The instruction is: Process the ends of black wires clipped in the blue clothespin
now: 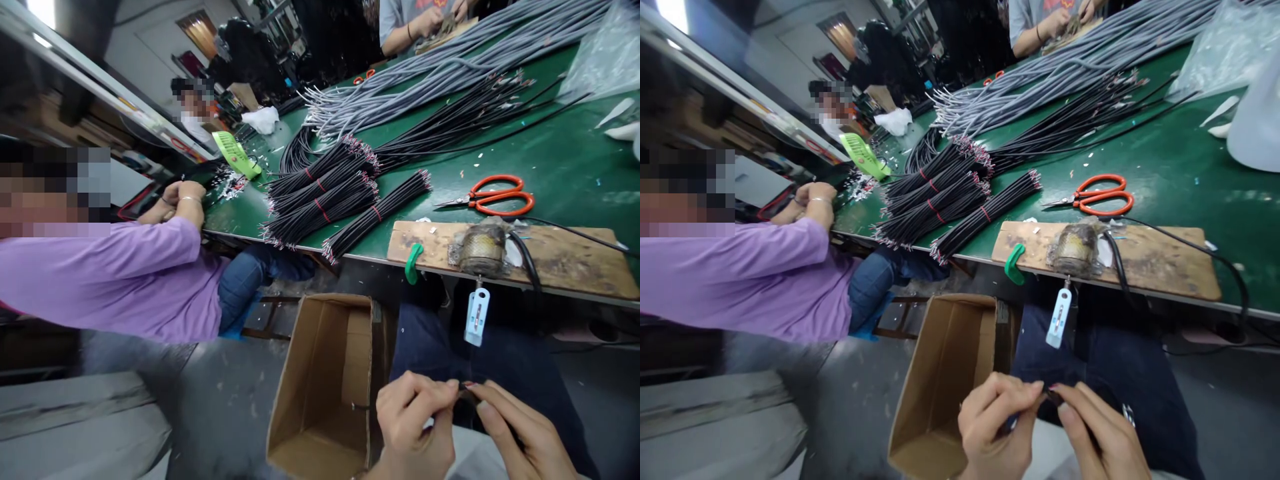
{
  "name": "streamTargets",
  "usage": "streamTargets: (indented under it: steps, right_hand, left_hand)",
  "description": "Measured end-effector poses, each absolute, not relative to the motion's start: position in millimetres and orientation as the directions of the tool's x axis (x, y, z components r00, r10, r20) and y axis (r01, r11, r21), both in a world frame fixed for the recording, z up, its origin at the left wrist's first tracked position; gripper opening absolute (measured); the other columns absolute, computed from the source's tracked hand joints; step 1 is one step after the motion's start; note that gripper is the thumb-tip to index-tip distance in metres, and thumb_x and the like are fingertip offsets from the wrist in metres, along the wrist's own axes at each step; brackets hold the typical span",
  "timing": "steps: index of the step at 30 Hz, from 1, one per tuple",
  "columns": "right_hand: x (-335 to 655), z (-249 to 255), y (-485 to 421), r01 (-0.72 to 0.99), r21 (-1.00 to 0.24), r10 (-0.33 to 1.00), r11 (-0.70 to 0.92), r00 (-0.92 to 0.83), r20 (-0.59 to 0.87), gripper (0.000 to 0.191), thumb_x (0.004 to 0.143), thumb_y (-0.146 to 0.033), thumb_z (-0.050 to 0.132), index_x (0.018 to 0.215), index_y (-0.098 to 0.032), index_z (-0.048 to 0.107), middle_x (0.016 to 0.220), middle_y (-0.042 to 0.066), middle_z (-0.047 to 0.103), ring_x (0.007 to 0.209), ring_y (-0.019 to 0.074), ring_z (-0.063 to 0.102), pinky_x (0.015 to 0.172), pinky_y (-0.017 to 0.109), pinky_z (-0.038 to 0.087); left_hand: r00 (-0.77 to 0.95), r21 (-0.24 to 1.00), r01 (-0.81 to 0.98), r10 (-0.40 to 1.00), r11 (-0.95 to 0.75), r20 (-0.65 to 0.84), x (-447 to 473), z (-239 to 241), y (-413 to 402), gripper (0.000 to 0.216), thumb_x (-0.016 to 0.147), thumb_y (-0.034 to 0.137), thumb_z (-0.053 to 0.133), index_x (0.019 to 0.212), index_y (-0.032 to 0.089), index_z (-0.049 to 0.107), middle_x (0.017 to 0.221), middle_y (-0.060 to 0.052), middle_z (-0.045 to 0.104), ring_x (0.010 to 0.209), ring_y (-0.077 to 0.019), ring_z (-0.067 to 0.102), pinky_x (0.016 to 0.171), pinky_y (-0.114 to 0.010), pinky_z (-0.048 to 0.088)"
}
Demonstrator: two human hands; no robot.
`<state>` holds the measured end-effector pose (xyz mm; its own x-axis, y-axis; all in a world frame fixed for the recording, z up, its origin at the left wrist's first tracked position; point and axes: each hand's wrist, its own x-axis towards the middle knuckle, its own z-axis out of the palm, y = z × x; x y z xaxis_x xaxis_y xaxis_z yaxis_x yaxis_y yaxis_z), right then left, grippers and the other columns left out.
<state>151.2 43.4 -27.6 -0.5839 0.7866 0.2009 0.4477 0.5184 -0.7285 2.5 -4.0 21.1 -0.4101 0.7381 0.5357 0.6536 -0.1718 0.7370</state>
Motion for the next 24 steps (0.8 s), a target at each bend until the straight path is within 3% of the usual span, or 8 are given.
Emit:
streamTargets:
  steps: [6,13,19,24]
  right_hand:
    - [151,-27,41,0.449,-0.783,0.832,0.432,-0.533,0.153,0.041,0.095,-0.043,0.043,0.097,-0.022,0.079,0.098,0.007,0.08,0.091,0.024,0.075,0.081,0.028,0.059]
    - [153,-34,42,0.45,-0.788,0.846,0.421,-0.508,0.161,0.035,0.093,-0.038,0.049,0.097,-0.02,0.079,0.097,0.008,0.079,0.09,0.0257,0.075,0.077,0.028,0.062]
    - [151,-28,46,0.457,-0.782,0.855,0.423,-0.486,0.179,0.031,0.091,-0.037,0.053,0.097,-0.021,0.079,0.094,0.006,0.08,0.089,0.0255,0.076,0.076,0.028,0.063]
    - [150,-21,49,0.455,-0.788,0.862,0.414,-0.475,0.179,0.035,0.092,-0.041,0.051,0.093,-0.021,0.08,0.09,0.006,0.081,0.083,0.0245,0.077,0.073,0.026,0.064]
  left_hand:
    - [-0.382,0.684,0.708,0.719,-0.176,0.581,6,20,-3,0.024,0.071,-0.007,0.064,0.075,0.016,0.067,0.058,0.0,0.063,0.051,-0.0119,0.06,0.051,-0.023,0.051]
    - [-0.38,0.666,0.729,0.717,-0.157,0.584,9,15,-2,0.024,0.071,-0.006,0.065,0.08,0.016,0.069,0.059,-0.001,0.066,0.052,-0.0125,0.062,0.052,-0.022,0.053]
    - [-0.291,0.678,0.721,0.828,-0.139,0.479,2,17,-7,0.034,0.074,-0.007,0.064,0.1,0.015,0.067,0.076,-0.006,0.074,0.062,-0.0152,0.068,0.058,-0.023,0.055]
    - [-0.238,0.784,0.614,0.924,-0.097,0.301,-7,27,-4,0.017,0.082,0.002,0.062,0.091,0.013,0.07,0.069,-0.007,0.073,0.058,-0.0155,0.067,0.054,-0.023,0.052]
